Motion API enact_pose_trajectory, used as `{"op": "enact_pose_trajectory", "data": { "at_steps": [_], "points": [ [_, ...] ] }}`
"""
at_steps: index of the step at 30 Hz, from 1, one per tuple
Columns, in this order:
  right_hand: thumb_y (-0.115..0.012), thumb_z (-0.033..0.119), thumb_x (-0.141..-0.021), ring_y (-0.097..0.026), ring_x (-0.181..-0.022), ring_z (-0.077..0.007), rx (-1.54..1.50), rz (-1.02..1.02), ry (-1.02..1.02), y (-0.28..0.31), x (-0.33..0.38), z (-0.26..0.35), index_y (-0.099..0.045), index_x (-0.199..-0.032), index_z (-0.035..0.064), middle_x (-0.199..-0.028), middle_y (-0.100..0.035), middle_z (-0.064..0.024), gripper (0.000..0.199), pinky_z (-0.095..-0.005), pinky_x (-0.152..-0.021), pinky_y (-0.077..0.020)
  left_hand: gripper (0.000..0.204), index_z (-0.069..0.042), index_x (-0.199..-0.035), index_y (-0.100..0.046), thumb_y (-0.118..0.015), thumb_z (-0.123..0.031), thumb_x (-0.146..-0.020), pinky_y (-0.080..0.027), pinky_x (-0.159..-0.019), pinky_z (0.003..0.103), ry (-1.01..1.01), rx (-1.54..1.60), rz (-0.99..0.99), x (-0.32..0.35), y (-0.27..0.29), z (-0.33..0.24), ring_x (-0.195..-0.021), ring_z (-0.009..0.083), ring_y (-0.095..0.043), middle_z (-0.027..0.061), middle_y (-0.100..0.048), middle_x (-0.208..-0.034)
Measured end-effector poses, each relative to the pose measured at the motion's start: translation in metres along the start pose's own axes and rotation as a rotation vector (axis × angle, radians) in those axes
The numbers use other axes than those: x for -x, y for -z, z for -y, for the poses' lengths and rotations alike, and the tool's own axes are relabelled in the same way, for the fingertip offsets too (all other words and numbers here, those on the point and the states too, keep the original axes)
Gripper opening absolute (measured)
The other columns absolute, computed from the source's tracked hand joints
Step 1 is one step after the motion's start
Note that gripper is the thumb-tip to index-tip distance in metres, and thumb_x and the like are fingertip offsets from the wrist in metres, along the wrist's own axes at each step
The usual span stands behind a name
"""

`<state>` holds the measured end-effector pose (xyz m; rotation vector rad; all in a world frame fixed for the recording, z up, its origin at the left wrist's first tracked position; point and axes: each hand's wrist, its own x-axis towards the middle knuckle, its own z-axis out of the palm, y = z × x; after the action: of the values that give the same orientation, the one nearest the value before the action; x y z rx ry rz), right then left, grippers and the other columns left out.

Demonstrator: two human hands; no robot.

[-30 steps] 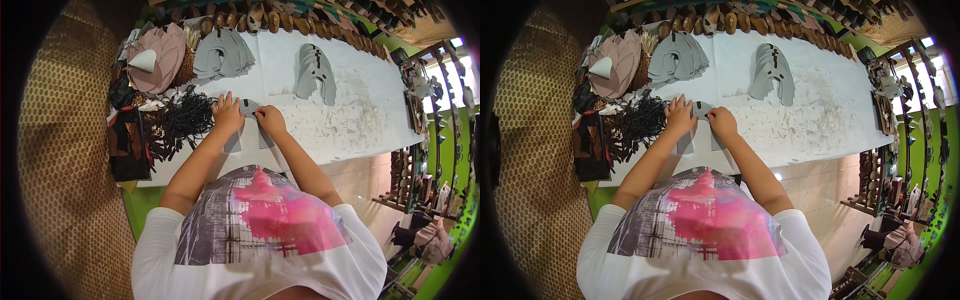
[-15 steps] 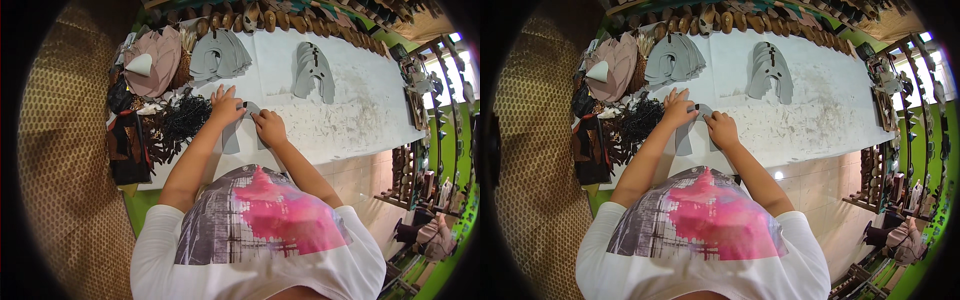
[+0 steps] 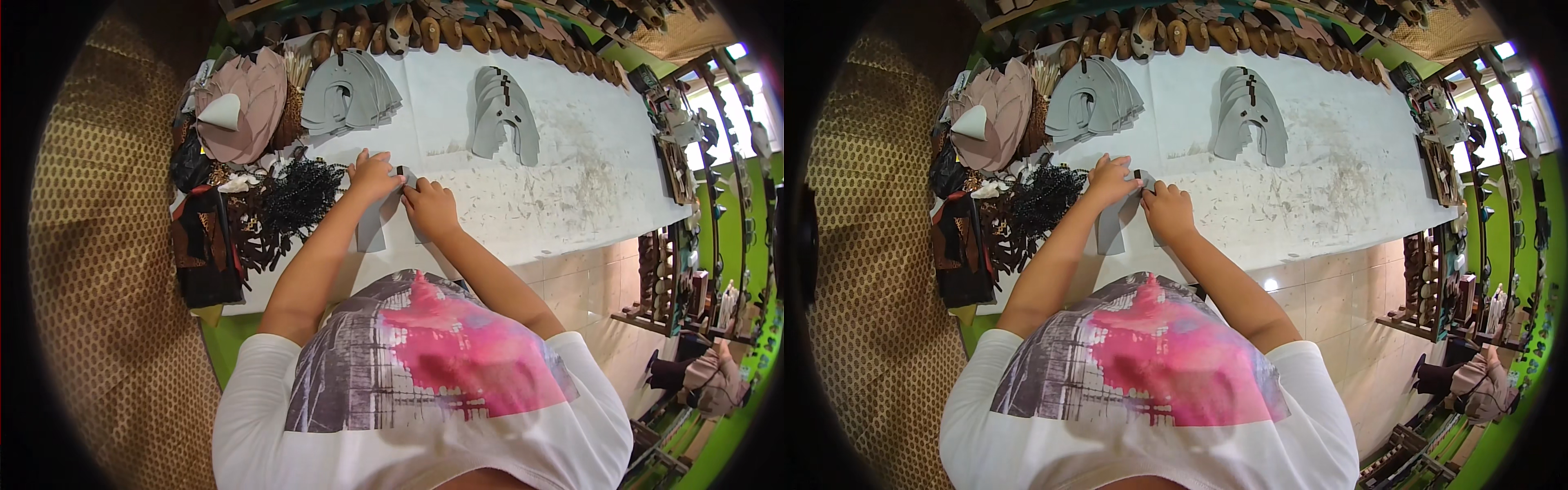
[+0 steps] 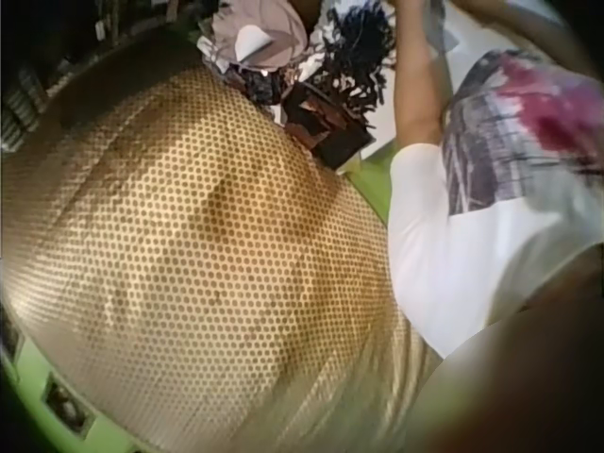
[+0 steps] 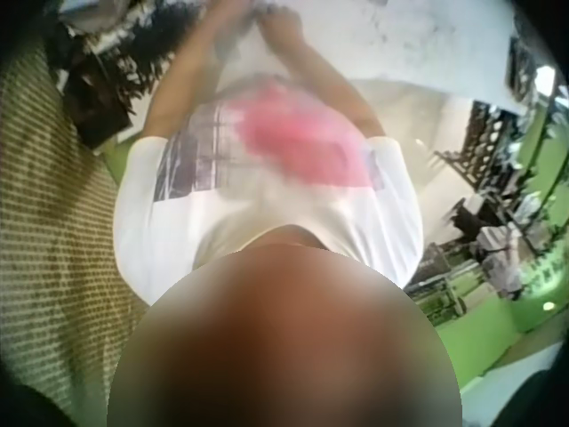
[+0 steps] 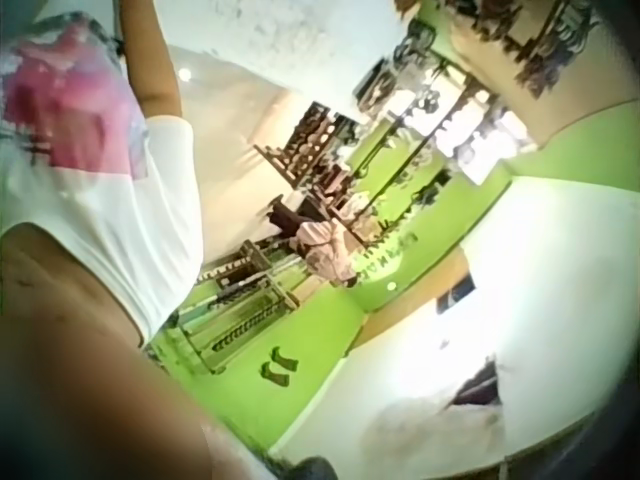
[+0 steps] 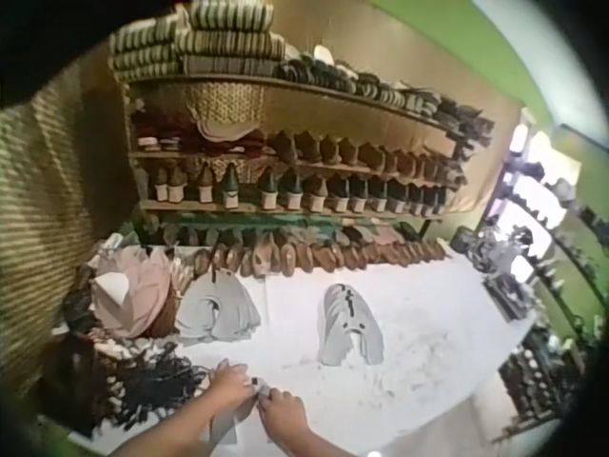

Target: Threading laces or decorative elements through pre-cut holes in shoe upper components.

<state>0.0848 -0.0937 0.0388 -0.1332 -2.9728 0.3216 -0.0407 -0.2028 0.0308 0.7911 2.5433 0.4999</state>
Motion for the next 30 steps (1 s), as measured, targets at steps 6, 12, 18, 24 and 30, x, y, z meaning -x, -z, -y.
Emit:
{"op": "enact_pose_trajectory", "data": {
  "at_steps": [6,12,18,24,30],
  "points": [
    [-0.059,0.026,-0.078,-0.055,-0.084,-0.0223,0.011,-0.073,0.042,-0.007,0.010,-0.002,-0.064,-0.090,0.0117,-0.093,-0.056,-0.0020,0.020,-0.0390,-0.072,-0.0437,0.041,-0.012,-0.092,-0.071,-0.061,-0.049,-0.076,-0.016,-0.102,0.058,-0.003,0.084,-0.006,0.014,-0.009,-0.006,-0.134,0.0349,-0.018,0.0042,-0.041,-0.138],
    [-0.058,0.019,-0.074,-0.052,-0.097,-0.0228,-0.046,0.016,0.053,-0.007,0.024,-0.012,-0.064,-0.089,0.0088,-0.103,-0.055,-0.0025,0.019,-0.0378,-0.082,-0.0406,0.029,-0.018,-0.082,-0.073,-0.059,-0.044,-0.079,-0.014,-0.102,0.055,-0.038,0.215,-0.149,0.030,-0.023,0.004,-0.131,0.0388,-0.022,0.0066,-0.043,-0.136],
    [-0.057,0.017,-0.073,-0.050,-0.101,-0.0234,-0.071,-0.073,0.074,-0.008,0.027,-0.013,-0.063,-0.089,0.0072,-0.109,-0.054,-0.0036,0.020,-0.0384,-0.085,-0.0392,0.015,-0.020,-0.076,-0.072,-0.066,-0.033,-0.074,-0.014,-0.101,0.056,-0.131,0.082,-0.281,0.030,-0.028,0.008,-0.129,0.0393,-0.025,0.0055,-0.049,-0.130],
    [-0.056,0.016,-0.072,-0.048,-0.103,-0.0229,-0.120,-0.147,0.054,-0.010,0.030,-0.011,-0.065,-0.083,0.0039,-0.111,-0.052,-0.0066,0.018,-0.0381,-0.089,-0.0370,0.011,-0.020,-0.073,-0.071,-0.069,-0.030,-0.069,-0.015,-0.100,0.057,-0.061,0.055,-0.288,0.031,-0.021,-0.002,-0.130,0.0390,-0.025,0.0063,-0.049,-0.131],
    [-0.056,0.016,-0.072,-0.046,-0.107,-0.0240,-0.167,-0.104,0.023,-0.009,0.030,-0.011,-0.065,-0.086,0.0031,-0.114,-0.050,-0.0075,0.021,-0.0388,-0.092,-0.0352,0.010,-0.022,-0.075,-0.072,-0.068,-0.029,-0.070,-0.013,-0.100,0.059,-0.066,0.041,-0.269,0.032,-0.026,-0.004,-0.130,0.0394,-0.023,0.0087,-0.045,-0.135]
  ]
}}
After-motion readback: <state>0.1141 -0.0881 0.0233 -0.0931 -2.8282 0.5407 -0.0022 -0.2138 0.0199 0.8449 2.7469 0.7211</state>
